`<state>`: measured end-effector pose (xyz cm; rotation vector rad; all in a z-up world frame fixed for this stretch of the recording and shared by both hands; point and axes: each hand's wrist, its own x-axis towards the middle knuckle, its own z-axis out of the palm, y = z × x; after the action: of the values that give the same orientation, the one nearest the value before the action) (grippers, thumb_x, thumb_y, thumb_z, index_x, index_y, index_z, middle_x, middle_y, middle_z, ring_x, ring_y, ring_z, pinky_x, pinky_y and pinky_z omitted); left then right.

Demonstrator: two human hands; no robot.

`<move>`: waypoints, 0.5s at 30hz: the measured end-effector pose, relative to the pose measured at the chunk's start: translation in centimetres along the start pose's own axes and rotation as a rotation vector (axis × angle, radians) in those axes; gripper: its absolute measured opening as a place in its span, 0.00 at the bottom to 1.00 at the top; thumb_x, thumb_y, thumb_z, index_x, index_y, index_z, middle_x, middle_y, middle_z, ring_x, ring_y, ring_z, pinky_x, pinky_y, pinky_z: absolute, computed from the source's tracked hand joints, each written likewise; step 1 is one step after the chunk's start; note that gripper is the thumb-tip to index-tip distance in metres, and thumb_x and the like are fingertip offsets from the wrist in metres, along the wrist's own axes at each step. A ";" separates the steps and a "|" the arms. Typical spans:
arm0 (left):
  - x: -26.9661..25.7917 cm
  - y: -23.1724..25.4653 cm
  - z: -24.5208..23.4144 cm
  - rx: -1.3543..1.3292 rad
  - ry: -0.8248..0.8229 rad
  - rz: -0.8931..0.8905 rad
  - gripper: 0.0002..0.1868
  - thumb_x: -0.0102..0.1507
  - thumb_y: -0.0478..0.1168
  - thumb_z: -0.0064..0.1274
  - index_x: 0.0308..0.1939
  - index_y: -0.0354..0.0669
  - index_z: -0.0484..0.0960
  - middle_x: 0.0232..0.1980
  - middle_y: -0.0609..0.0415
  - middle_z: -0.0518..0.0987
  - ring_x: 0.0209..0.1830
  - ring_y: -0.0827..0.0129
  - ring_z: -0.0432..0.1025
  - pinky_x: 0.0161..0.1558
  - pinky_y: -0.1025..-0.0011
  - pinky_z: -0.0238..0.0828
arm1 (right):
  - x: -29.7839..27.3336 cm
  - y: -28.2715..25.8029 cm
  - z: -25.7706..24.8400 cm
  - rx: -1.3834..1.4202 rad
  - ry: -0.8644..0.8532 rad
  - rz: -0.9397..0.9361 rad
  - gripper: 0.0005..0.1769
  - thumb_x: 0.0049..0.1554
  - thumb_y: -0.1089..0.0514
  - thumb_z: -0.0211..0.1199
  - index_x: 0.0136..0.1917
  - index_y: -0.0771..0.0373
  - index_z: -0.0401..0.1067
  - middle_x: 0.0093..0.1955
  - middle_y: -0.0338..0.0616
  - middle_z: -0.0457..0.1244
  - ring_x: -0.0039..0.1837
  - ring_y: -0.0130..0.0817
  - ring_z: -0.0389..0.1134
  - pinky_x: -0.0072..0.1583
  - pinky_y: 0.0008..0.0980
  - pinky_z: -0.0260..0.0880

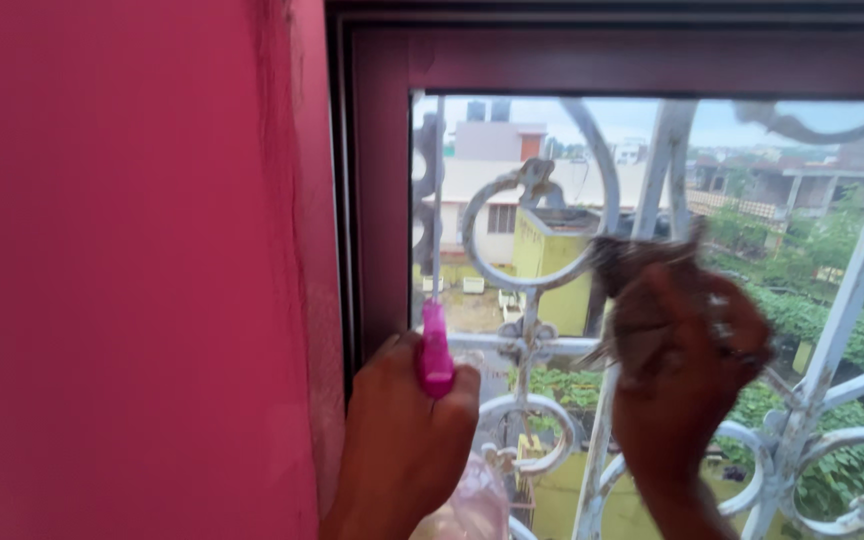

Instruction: The person cleans a window pane and its frame using a pink spray bottle and a cloth. They repeatedly spray the glass and wipe the surface and edges, working around the decorative metal grille.

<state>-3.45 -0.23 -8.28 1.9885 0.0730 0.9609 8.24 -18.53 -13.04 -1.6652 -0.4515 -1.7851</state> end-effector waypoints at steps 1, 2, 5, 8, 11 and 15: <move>-0.1 -0.1 -0.1 -0.001 -0.006 -0.011 0.14 0.55 0.43 0.52 0.29 0.32 0.78 0.34 0.35 0.80 0.36 0.40 0.76 0.41 0.50 0.70 | -0.3 0.1 -0.1 0.061 0.007 0.035 0.27 0.59 0.72 0.64 0.70 0.57 0.73 0.71 0.49 0.56 0.74 0.45 0.54 0.75 0.39 0.55; -0.2 -0.1 -0.1 -0.003 -0.012 -0.023 0.14 0.55 0.43 0.52 0.29 0.32 0.78 0.34 0.36 0.80 0.36 0.40 0.76 0.41 0.50 0.69 | -0.4 0.1 -0.2 0.122 0.014 0.071 0.27 0.59 0.71 0.63 0.70 0.57 0.73 0.72 0.50 0.55 0.75 0.44 0.54 0.75 0.38 0.56; -0.4 0.0 -0.1 0.003 -0.018 -0.034 0.14 0.55 0.44 0.53 0.29 0.32 0.78 0.34 0.36 0.80 0.36 0.41 0.76 0.42 0.50 0.70 | -1.2 -0.9 0.2 0.225 0.053 0.160 0.32 0.54 0.71 0.59 0.71 0.57 0.72 0.72 0.52 0.52 0.76 0.47 0.53 0.77 0.41 0.56; -0.3 0.2 0.0 0.025 -0.009 -0.025 0.14 0.55 0.44 0.53 0.32 0.34 0.79 0.34 0.37 0.80 0.37 0.41 0.76 0.42 0.50 0.70 | -2.5 -2.6 0.8 0.142 -0.051 0.117 0.35 0.48 0.73 0.61 0.70 0.60 0.73 0.74 0.52 0.54 0.76 0.50 0.53 0.77 0.46 0.54; -0.3 0.1 0.1 0.045 0.014 0.025 0.14 0.56 0.44 0.53 0.32 0.33 0.80 0.35 0.37 0.80 0.38 0.40 0.75 0.43 0.49 0.69 | -4.8 -4.7 0.9 0.213 -0.237 -0.084 0.31 0.44 0.67 0.72 0.63 0.59 0.76 0.72 0.40 0.60 0.73 0.46 0.57 0.73 0.45 0.54; -0.2 -0.2 0.2 0.041 0.009 0.055 0.14 0.56 0.43 0.52 0.32 0.32 0.80 0.36 0.37 0.80 0.39 0.40 0.75 0.45 0.49 0.68 | -6.3 -5.3 0.8 0.271 -0.367 -0.182 0.25 0.41 0.60 0.75 0.54 0.50 0.79 0.71 0.43 0.60 0.69 0.46 0.58 0.68 0.43 0.54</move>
<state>-3.45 -0.36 -8.60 2.0326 0.0438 1.0110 5.27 -12.75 -18.16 -1.8007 -0.9895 -1.4570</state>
